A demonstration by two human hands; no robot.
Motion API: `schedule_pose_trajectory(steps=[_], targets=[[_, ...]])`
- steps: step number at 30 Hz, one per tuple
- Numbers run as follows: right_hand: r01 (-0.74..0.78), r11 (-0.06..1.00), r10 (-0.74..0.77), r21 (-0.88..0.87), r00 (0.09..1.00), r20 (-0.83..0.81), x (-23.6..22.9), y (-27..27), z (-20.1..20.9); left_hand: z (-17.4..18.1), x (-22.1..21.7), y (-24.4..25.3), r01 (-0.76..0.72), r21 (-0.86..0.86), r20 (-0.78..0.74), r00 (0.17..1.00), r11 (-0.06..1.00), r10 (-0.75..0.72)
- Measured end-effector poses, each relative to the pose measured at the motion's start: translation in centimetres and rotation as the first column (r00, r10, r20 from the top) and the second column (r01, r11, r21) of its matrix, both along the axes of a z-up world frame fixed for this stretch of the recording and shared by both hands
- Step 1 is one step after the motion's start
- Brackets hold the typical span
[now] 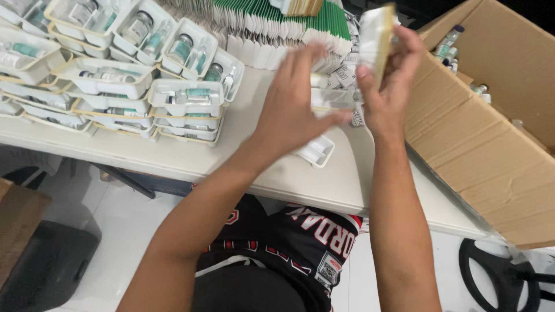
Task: The person places small vials and syringes into white plastic trays, then stacks the filled trays on the table. The person also handles empty trays and separates them from a stack of green and white paper packets.
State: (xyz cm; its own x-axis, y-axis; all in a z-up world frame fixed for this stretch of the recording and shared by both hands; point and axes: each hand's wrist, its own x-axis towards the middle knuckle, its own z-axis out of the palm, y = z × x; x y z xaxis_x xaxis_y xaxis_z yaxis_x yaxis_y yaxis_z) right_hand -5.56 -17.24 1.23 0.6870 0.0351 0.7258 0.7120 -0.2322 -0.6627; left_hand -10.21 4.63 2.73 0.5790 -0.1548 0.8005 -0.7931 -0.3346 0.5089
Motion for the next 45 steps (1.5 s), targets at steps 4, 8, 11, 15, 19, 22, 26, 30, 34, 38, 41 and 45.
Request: schedule_pose_trajectory(steps=[4, 8, 11, 15, 19, 22, 26, 30, 34, 38, 41, 45], targets=[[0.277, 0.959, -0.282, 0.052, 0.94, 0.193, 0.6, -0.7, -0.2, -1.9, -4.0, 1.5, 0.138, 0.595, -0.148, 0.987, 0.792, -0.061], [0.283, 0.949, -0.303, 0.139, 0.94, 0.156, 0.8, -0.5, -0.3, -1.4, -5.2, 1.9, 0.118, 0.794, -0.167, 0.986, 0.597, 0.027], [0.253, 0.961, -0.269, 0.117, 0.951, 0.153, 0.9, -0.6, -0.2, 0.0, -5.7, 2.2, 0.061, 0.74, -0.045, 0.998, 0.669, -0.04], [0.057, 0.998, -0.058, 0.029, 0.996, 0.065, 0.5, -0.8, -0.6, 1.8, -3.4, 1.2, -0.239, 0.631, 0.307, 0.951, 0.738, 0.046], [-0.21, 0.976, 0.216, 0.051, 0.961, -0.174, 0.2, -0.2, -0.4, 3.9, -0.1, -0.9, -0.324, 0.465, 0.451, 0.888, 0.824, 0.095], [-0.352, 0.899, 0.405, 0.26, 0.895, -0.186, 0.0, -0.2, -0.3, 4.8, 1.1, -1.9, -0.178, 0.433, 0.393, 0.92, 0.884, -0.007], [-0.527, 0.799, 0.566, 0.289, 0.822, -0.064, -0.3, -0.8, 0.6, 5.4, 1.2, -2.3, 0.063, 0.294, 0.327, 0.931, 0.954, -0.162], [-0.507, 0.764, 0.584, 0.399, 0.806, -0.095, -0.9, -0.6, 1.3, 5.0, 1.8, -3.2, -0.114, -0.023, 0.403, 0.908, 0.993, 0.113], [-0.431, 0.753, 0.542, 0.498, 0.835, -0.097, -1.0, 0.0, 1.6, 4.7, 4.8, -5.5, 0.054, -0.234, -0.162, 0.982, 0.971, -0.094], [-0.395, 0.758, 0.507, 0.52, 0.858, -0.087, -0.4, 0.3, 1.8, 3.5, 6.5, -7.3, 0.166, -0.334, -0.277, 0.924, 0.928, -0.265], [-0.353, 0.816, 0.457, 0.457, 0.879, -0.137, -0.5, -0.1, 1.1, 2.3, 7.1, -8.9, 0.205, -0.388, -0.226, 0.924, 0.899, -0.308], [-0.347, 0.823, 0.435, 0.45, 0.894, -0.108, -0.2, -0.6, 1.0, 2.9, 9.0, -10.5, 0.133, -0.303, -0.262, 0.941, 0.944, -0.217]])
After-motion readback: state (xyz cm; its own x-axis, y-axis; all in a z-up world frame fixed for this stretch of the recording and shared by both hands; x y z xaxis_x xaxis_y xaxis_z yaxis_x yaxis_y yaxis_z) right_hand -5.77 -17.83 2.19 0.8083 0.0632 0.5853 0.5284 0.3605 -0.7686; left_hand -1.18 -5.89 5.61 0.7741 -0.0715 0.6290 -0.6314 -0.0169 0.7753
